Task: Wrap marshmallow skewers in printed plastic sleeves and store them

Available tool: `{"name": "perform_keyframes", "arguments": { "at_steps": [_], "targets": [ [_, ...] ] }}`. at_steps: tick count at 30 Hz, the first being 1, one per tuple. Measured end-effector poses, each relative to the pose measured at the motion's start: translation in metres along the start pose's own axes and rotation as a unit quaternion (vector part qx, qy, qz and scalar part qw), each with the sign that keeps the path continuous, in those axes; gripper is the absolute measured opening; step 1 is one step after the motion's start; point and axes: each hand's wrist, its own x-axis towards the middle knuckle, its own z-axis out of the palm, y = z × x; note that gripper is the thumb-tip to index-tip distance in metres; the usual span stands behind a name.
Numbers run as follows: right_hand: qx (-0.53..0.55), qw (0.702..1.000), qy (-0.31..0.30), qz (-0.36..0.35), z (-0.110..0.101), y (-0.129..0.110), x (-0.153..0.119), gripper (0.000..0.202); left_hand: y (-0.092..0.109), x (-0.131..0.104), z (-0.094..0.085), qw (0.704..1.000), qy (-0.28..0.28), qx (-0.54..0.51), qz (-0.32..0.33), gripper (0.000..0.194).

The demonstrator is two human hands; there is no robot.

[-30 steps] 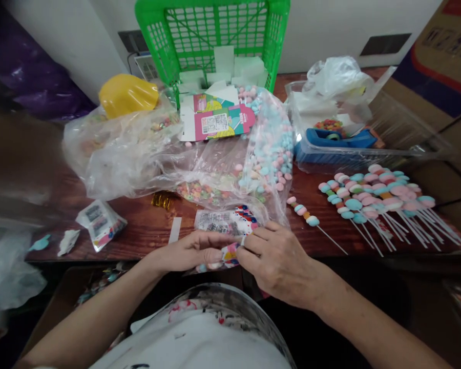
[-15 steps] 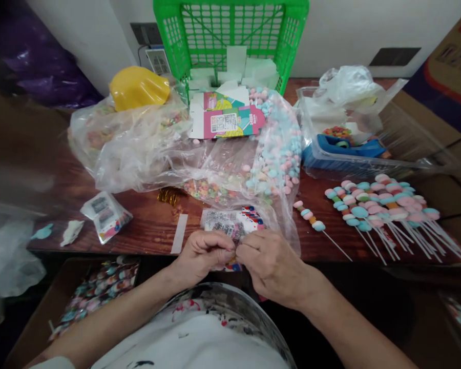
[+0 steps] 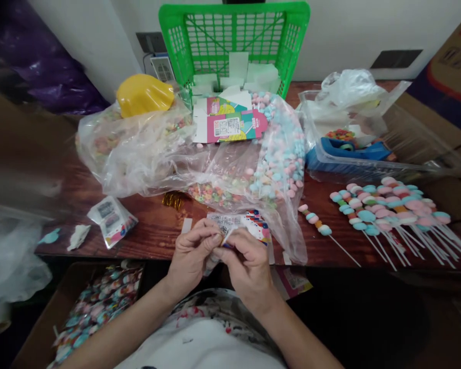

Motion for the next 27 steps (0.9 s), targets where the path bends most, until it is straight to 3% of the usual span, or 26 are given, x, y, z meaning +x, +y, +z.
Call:
{"name": "perform_keyframes", "arguments": {
  "at_steps": [5, 9, 12, 16, 20, 24, 27],
  "targets": [
    [-0.011, 0.997, 0.004, -0.070, -0.001, 0.007, 0.005, 0.023, -0.001, -0.009, -0.009, 0.993, -0.076, 0.005, -0.089, 0.034],
    [-0.036, 0.992, 0.004, -0.120, -0.002, 0.013, 0.002, 0.030, 0.006, -0.012, -0.017, 0.988, -0.110, 0.031, -0.108, 0.037],
    [-0.020, 0.990, -0.001, -0.141, 0.001, 0.012, 0.001, 0.031, 0.012, -0.010, -0.022, 0.969, -0.175, -0.022, -0.174, 0.036],
    [0.030, 0.995, -0.026, -0.089, 0.001, 0.005, 0.006, 0.016, 0.020, -0.005, -0.029, 0.930, -0.232, -0.048, -0.280, 0.038],
    [0.145, 0.987, -0.064, -0.010, 0.002, 0.003, 0.006, 0.008, 0.024, 0.000, -0.033, 0.922, -0.252, 0.001, -0.294, 0.035],
    [0.229, 0.972, 0.024, 0.042, 0.010, 0.012, 0.000, 0.017, 0.024, 0.003, -0.032, 0.916, -0.268, 0.037, -0.295, 0.033],
    [0.251, 0.961, 0.069, 0.092, 0.020, 0.020, -0.002, 0.019, 0.025, 0.003, -0.028, 0.932, -0.249, 0.109, -0.238, 0.033]
  ]
}}
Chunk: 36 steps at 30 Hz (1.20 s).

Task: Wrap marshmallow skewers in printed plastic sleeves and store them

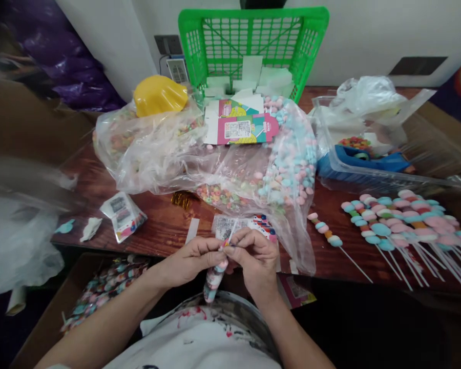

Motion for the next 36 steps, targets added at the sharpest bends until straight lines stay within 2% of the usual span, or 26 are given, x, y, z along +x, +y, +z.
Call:
{"name": "perform_keyframes", "arguments": {
  "at_steps": [2, 3, 5, 6, 8, 10, 11, 13, 15, 17, 19, 21, 22, 24, 25, 26, 27, 28, 30, 32, 34, 36],
  "targets": [
    [-0.048, 0.999, 0.023, -0.001, 0.002, 0.004, 0.001, 0.018, 0.001, 0.000, 0.001, 0.997, 0.049, 0.060, 0.031, 0.032],
    [-0.100, 0.994, 0.030, -0.027, 0.002, 0.004, 0.002, 0.015, 0.002, 0.000, 0.001, 0.994, 0.069, 0.072, 0.034, 0.031],
    [-0.241, 0.960, 0.011, -0.143, -0.003, -0.001, 0.007, 0.012, 0.002, 0.000, -0.002, 0.995, 0.084, 0.052, 0.011, 0.028],
    [-0.316, 0.923, -0.022, -0.218, -0.007, -0.006, 0.010, 0.019, 0.002, -0.001, -0.005, 0.996, 0.081, 0.023, -0.007, 0.027],
    [-0.440, 0.817, -0.129, -0.350, -0.018, -0.018, 0.018, 0.035, 0.002, -0.002, -0.010, 0.996, 0.065, -0.045, -0.037, 0.027],
    [-0.515, 0.716, -0.237, -0.408, -0.028, -0.030, 0.027, 0.041, 0.001, -0.004, -0.015, 0.993, 0.040, -0.098, -0.056, 0.027],
    [-0.535, 0.679, -0.276, -0.420, -0.031, -0.034, 0.031, 0.041, 0.000, -0.005, -0.017, 0.990, 0.021, -0.120, -0.065, 0.026],
    [-0.548, 0.639, -0.329, -0.429, -0.033, -0.040, 0.037, 0.039, -0.001, -0.006, -0.019, 0.986, -0.019, -0.147, -0.082, 0.026],
    [-0.540, 0.631, -0.359, -0.427, -0.027, -0.043, 0.042, 0.033, -0.002, -0.009, -0.019, 0.984, -0.049, -0.151, -0.083, 0.030],
    [-0.530, 0.644, -0.372, -0.408, -0.016, -0.042, 0.044, 0.026, -0.001, -0.014, -0.019, 0.988, -0.050, -0.124, -0.071, 0.036],
    [-0.527, 0.669, -0.369, -0.372, -0.004, -0.037, 0.045, 0.024, 0.001, -0.020, -0.020, 0.998, -0.011, -0.043, -0.034, 0.038],
    [-0.527, 0.701, -0.356, -0.323, 0.008, -0.027, 0.044, 0.022, 0.000, -0.027, -0.023, 0.991, 0.056, 0.115, 0.046, 0.034],
    [-0.525, 0.718, -0.350, -0.293, 0.012, -0.020, 0.043, 0.022, -0.002, -0.030, -0.025, 0.969, 0.094, 0.209, 0.092, 0.031],
    [-0.517, 0.749, -0.344, -0.229, 0.021, -0.006, 0.041, 0.022, -0.009, -0.036, -0.028, 0.903, 0.153, 0.369, 0.158, 0.026],
    [-0.514, 0.759, -0.345, -0.202, 0.025, -0.001, 0.040, 0.024, -0.013, -0.038, -0.031, 0.876, 0.172, 0.417, 0.169, 0.024],
    [-0.513, 0.764, -0.344, -0.188, 0.028, 0.003, 0.039, 0.024, -0.016, -0.040, -0.033, 0.862, 0.187, 0.438, 0.171, 0.023],
    [-0.513, 0.764, -0.342, -0.191, 0.031, 0.005, 0.038, 0.024, -0.020, -0.042, -0.036, 0.863, 0.196, 0.435, 0.168, 0.023],
    [-0.512, 0.759, -0.342, -0.211, 0.035, 0.004, 0.038, 0.022, -0.023, -0.043, -0.039, 0.876, 0.199, 0.409, 0.160, 0.023],
    [-0.504, 0.734, -0.357, -0.283, 0.039, 0.000, 0.038, 0.025, -0.025, -0.047, -0.044, 0.929, 0.200, 0.289, 0.114, 0.025],
    [-0.484, 0.703, -0.386, -0.351, 0.041, -0.006, 0.039, 0.033, -0.025, -0.051, -0.050, 0.977, 0.168, 0.129, 0.031, 0.023],
    [-0.464, 0.680, -0.413, -0.390, 0.040, -0.009, 0.041, 0.031, -0.024, -0.054, -0.054, 0.993, 0.110, 0.000, -0.047, 0.023],
    [-0.459, 0.665, -0.433, -0.399, 0.038, -0.007, 0.041, 0.026, -0.024, -0.057, -0.057, 0.993, 0.058, -0.064, -0.082, 0.028]
  ]
}}
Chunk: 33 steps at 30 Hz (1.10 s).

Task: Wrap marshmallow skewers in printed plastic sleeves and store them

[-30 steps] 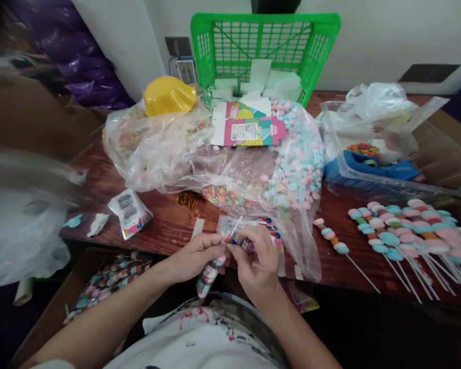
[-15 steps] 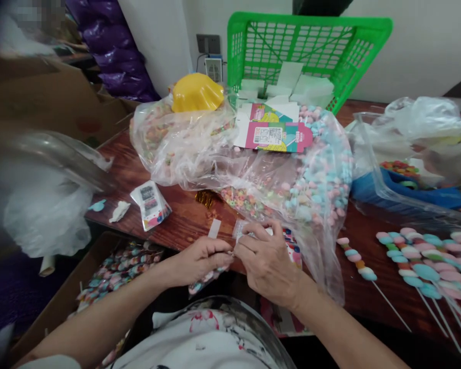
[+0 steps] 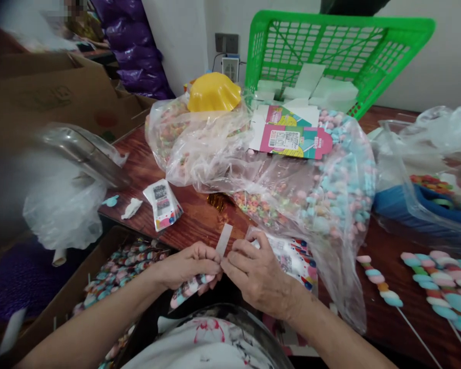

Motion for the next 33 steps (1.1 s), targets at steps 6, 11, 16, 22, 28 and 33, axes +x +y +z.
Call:
{"name": "perform_keyframes", "arguments": {
  "at_steps": [6, 11, 16, 22, 28, 33],
  "targets": [
    [0.035, 0.992, -0.077, 0.092, 0.016, -0.001, 0.005, 0.020, -0.007, -0.002, 0.001, 0.975, 0.082, 0.167, 0.119, 0.027],
    [0.124, 0.966, -0.130, 0.185, 0.024, 0.035, 0.027, 0.022, -0.012, -0.008, -0.003, 0.883, 0.214, 0.335, 0.250, 0.030],
    [-0.034, 0.966, -0.103, 0.235, 0.043, 0.081, 0.049, 0.021, -0.020, -0.014, -0.008, 0.946, 0.237, 0.144, 0.171, 0.027],
    [-0.107, 0.968, -0.127, 0.190, 0.064, 0.083, 0.050, 0.024, -0.030, -0.014, -0.008, 0.971, 0.223, -0.038, 0.076, 0.031],
    [-0.095, 0.979, -0.130, 0.126, 0.050, 0.085, 0.015, 0.029, -0.022, -0.018, -0.010, 0.960, 0.248, -0.113, 0.068, 0.028],
    [-0.101, 0.978, -0.052, 0.177, 0.036, 0.085, -0.003, 0.026, -0.016, -0.014, -0.012, 0.930, 0.279, -0.213, 0.113, 0.026]
  ]
}}
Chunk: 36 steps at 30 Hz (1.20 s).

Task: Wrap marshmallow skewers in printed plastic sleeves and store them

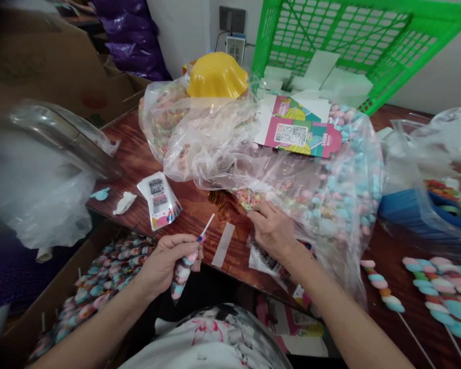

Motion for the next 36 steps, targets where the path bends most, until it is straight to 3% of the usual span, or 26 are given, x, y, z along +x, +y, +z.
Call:
{"name": "perform_keyframes", "arguments": {
  "at_steps": [6, 9, 13, 18, 22, 24, 28, 36],
  "targets": [
    [0.007, 0.993, -0.034, 0.114, 0.005, -0.038, -0.004, 0.017, -0.003, 0.003, 0.001, 0.999, 0.036, -0.023, 0.024, 0.025],
    [0.000, 0.992, -0.040, 0.121, 0.016, -0.052, 0.002, 0.014, -0.004, 0.002, 0.004, 0.998, 0.049, -0.025, 0.025, 0.027],
    [0.013, 0.993, -0.035, 0.110, 0.024, -0.049, 0.008, 0.017, -0.005, -0.001, 0.005, 0.998, 0.045, -0.026, 0.029, 0.027],
    [0.080, 0.994, 0.001, 0.071, -0.001, -0.045, 0.000, 0.016, -0.006, -0.003, 0.004, 0.997, 0.044, -0.020, 0.063, 0.024],
    [0.231, 0.965, 0.099, 0.073, -0.038, -0.067, -0.009, 0.014, -0.009, 0.000, 0.016, 0.999, 0.021, 0.018, 0.041, 0.023],
    [0.287, 0.949, 0.122, 0.046, -0.047, -0.082, -0.012, 0.027, -0.011, 0.003, 0.027, 0.998, -0.012, 0.043, 0.048, 0.022],
    [0.237, 0.958, 0.160, 0.026, -0.043, -0.094, -0.019, 0.036, -0.016, 0.009, 0.045, 0.993, -0.052, 0.075, 0.078, 0.021],
    [0.227, 0.958, 0.160, 0.072, -0.038, -0.079, -0.047, 0.037, -0.024, 0.006, 0.060, 0.983, -0.087, 0.119, 0.112, 0.019]
  ]
}}
